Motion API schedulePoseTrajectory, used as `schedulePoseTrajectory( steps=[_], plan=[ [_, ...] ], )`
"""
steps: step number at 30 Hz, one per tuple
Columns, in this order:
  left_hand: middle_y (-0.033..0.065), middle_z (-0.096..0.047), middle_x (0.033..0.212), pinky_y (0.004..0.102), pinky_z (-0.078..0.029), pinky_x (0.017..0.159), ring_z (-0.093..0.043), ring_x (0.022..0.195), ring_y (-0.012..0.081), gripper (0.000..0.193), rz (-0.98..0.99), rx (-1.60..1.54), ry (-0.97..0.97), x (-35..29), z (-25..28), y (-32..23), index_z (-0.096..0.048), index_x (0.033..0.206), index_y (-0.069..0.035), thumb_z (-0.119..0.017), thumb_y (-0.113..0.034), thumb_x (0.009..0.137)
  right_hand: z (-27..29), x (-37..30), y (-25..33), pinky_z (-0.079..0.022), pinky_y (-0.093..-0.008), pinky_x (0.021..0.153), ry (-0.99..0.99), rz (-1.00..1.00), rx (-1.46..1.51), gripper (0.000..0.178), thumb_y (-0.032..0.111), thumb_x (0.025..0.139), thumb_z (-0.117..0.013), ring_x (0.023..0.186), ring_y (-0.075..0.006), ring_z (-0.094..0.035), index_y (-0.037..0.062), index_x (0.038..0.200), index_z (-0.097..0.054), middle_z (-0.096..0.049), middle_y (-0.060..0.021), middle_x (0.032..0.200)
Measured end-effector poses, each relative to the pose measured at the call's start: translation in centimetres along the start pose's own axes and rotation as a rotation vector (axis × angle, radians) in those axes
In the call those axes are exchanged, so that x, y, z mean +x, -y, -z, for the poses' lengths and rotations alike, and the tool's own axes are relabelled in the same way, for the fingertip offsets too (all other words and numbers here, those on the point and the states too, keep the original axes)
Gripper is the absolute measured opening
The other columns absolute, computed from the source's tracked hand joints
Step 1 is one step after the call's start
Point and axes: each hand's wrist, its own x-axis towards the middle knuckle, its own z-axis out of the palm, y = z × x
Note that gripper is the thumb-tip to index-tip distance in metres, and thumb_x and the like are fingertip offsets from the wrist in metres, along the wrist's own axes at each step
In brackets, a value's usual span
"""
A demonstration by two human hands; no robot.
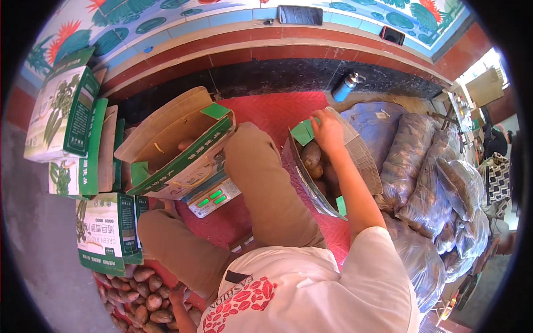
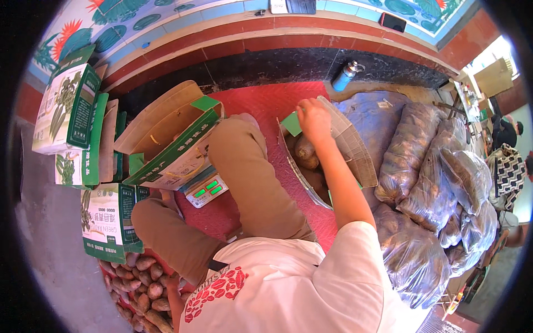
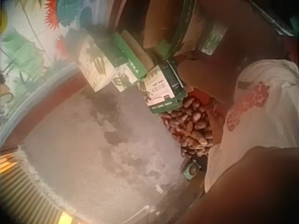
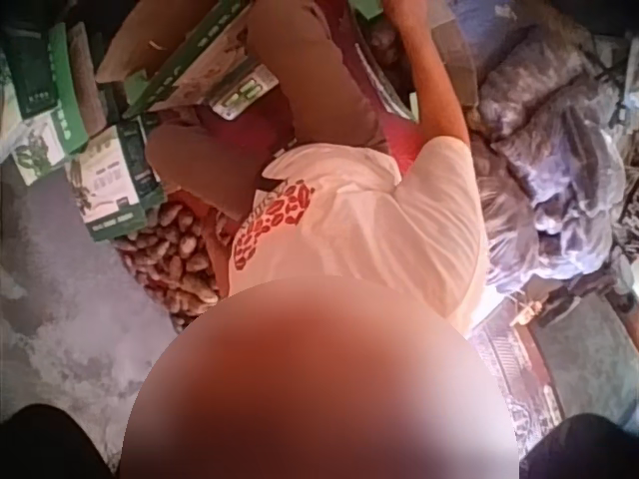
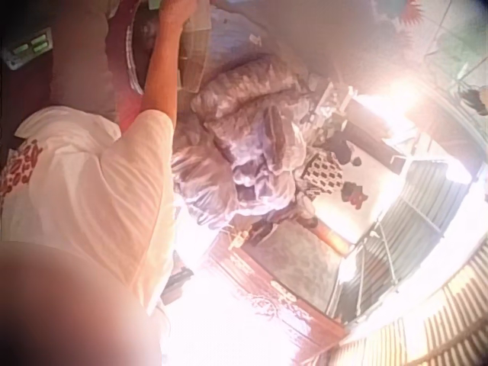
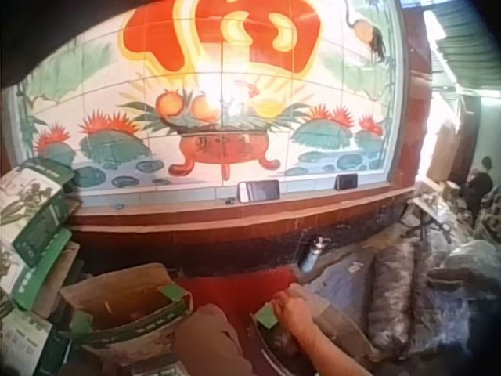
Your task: Sort sweet potatoes from a pile and place them into cardboard boxes while using a digital scale to weigh the contents.
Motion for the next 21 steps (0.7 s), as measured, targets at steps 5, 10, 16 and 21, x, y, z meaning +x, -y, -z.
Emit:
schedulePoseTrajectory(
  steps=[5, 10, 16, 21],
  plan=[
    [0.0246, -0.056, 0.111, 0.0371, -0.045, 0.086, -0.058, 0.097, 0.0335, 0.074, -0.172, 0.046, -0.171, 1.2, 2.9, -2.7, -0.052, 0.111, 0.009, -0.076, -0.034, 0.055, -2.5, 0.5, 1.4, -0.043, -0.0403, 0.075, 0.014, 0.194, 0.015, 0.012, 0.019, 0.076, -0.062, 0.081, -0.0282, -0.056, 0.0082, 0.081, -0.061, -0.059, -0.0085, 0.080],
    [0.0207, -0.058, 0.104, 0.0350, -0.043, 0.086, -0.056, 0.093, 0.0297, 0.061, -0.363, -0.391, -0.432, -0.5, 6.7, -6.6, -0.051, 0.113, 0.008, -0.073, -0.027, 0.067, -5.3, -0.7, 1.4, -0.040, -0.0424, 0.081, 0.256, 0.227, -0.122, 0.023, 0.031, 0.082, -0.057, 0.084, -0.0291, -0.058, 0.0083, 0.087, -0.060, -0.061, -0.0103, 0.082],
    [0.0181, -0.056, 0.108, 0.0356, -0.043, 0.083, -0.053, 0.095, 0.0247, 0.054, -0.460, -0.231, -0.540, -4.0, 12.9, -15.0, -0.048, 0.113, 0.008, -0.069, -0.023, 0.074, -5.2, -1.2, 0.8, -0.046, -0.0428, 0.073, 0.545, -0.095, -0.122, 0.028, 0.034, 0.087, -0.048, 0.080, -0.0312, -0.062, 0.0090, 0.092, -0.059, -0.064, -0.0145, 0.079],
    [0.0185, -0.055, 0.110, 0.0339, -0.041, 0.086, -0.052, 0.097, 0.0254, 0.053, -0.637, -0.307, -0.750, -6.2, 16.3, -21.1, -0.048, 0.114, 0.008, -0.069, -0.022, 0.075, -5.1, -1.2, 0.9, -0.048, -0.0431, 0.070, 0.588, -0.114, -0.101, 0.026, 0.031, 0.084, -0.053, 0.082, -0.0333, -0.061, 0.0093, 0.097, -0.057, -0.063, -0.0164, 0.083]
  ],
)
